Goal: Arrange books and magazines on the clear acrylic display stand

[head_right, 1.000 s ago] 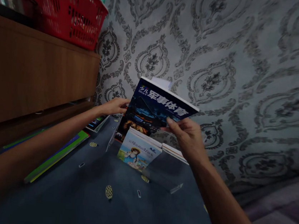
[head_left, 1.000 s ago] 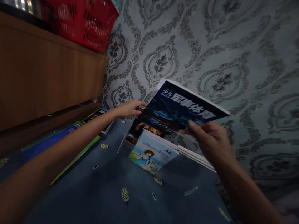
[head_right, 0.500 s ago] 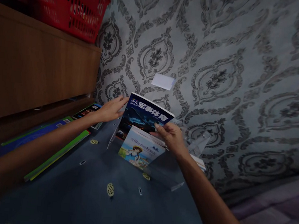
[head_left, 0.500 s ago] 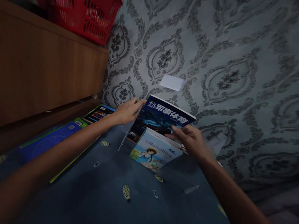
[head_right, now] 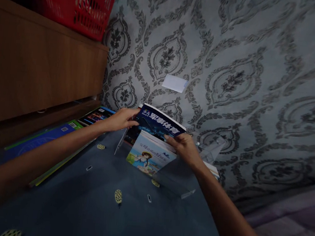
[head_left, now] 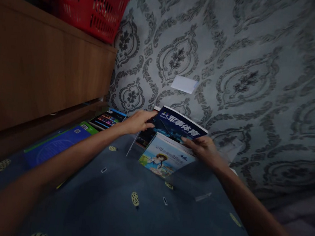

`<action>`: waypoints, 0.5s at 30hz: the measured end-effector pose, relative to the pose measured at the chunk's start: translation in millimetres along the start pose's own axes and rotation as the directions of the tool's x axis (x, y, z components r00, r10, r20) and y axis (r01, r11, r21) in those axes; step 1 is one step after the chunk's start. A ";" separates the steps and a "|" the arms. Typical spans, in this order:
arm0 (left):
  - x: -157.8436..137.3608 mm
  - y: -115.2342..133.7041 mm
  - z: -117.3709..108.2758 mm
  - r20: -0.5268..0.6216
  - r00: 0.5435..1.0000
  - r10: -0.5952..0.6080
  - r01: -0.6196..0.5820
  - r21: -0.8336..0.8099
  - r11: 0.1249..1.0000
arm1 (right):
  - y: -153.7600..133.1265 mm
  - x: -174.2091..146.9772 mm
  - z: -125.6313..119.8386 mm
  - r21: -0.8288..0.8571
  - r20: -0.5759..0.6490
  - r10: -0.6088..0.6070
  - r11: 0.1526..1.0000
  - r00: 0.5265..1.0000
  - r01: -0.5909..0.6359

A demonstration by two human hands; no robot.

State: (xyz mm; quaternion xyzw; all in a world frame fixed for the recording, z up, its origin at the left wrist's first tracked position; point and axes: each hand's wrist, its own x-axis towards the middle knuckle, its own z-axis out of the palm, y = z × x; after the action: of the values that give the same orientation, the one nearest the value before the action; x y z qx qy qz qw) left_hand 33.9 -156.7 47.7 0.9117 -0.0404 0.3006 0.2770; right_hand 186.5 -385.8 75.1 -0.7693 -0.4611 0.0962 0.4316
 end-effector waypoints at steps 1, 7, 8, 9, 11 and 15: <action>0.6 -0.6 0.8 0.011 1.000 -0.001 0.001 -0.004 1.000 | 2.6 0.9 -1.2 -0.024 0.009 -0.007 1.000 1.000 0.007; 3.9 -1.5 1.0 0.032 0.999 -0.018 0.021 -0.103 0.994 | 11.1 4.0 -1.2 -0.036 -0.107 -0.080 0.996 0.991 0.076; 4.1 -2.0 1.3 0.031 0.999 -0.025 0.029 -0.131 0.991 | 10.2 4.6 -0.4 -0.023 -0.128 -0.084 0.996 0.988 0.082; 4.1 -2.9 2.1 0.028 0.999 -0.033 0.038 -0.165 0.986 | 8.8 5.5 0.3 -0.010 -0.142 -0.088 0.996 0.986 0.088; 3.6 -5.5 4.8 0.020 0.998 -0.051 0.055 -0.230 0.972 | 5.6 7.8 1.6 0.016 -0.150 -0.103 0.994 0.983 0.106; 2.3 -12.7 10.9 0.031 0.996 -0.084 0.089 -0.254 0.963 | 3.3 11.5 2.3 0.027 -0.107 -0.109 0.993 0.988 0.112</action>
State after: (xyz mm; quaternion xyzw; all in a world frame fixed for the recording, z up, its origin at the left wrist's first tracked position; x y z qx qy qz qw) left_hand 44.6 -151.6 35.7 0.8723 -0.0417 0.2717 0.4045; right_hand 193.7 -376.0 74.1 -0.7394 -0.4781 0.0391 0.4724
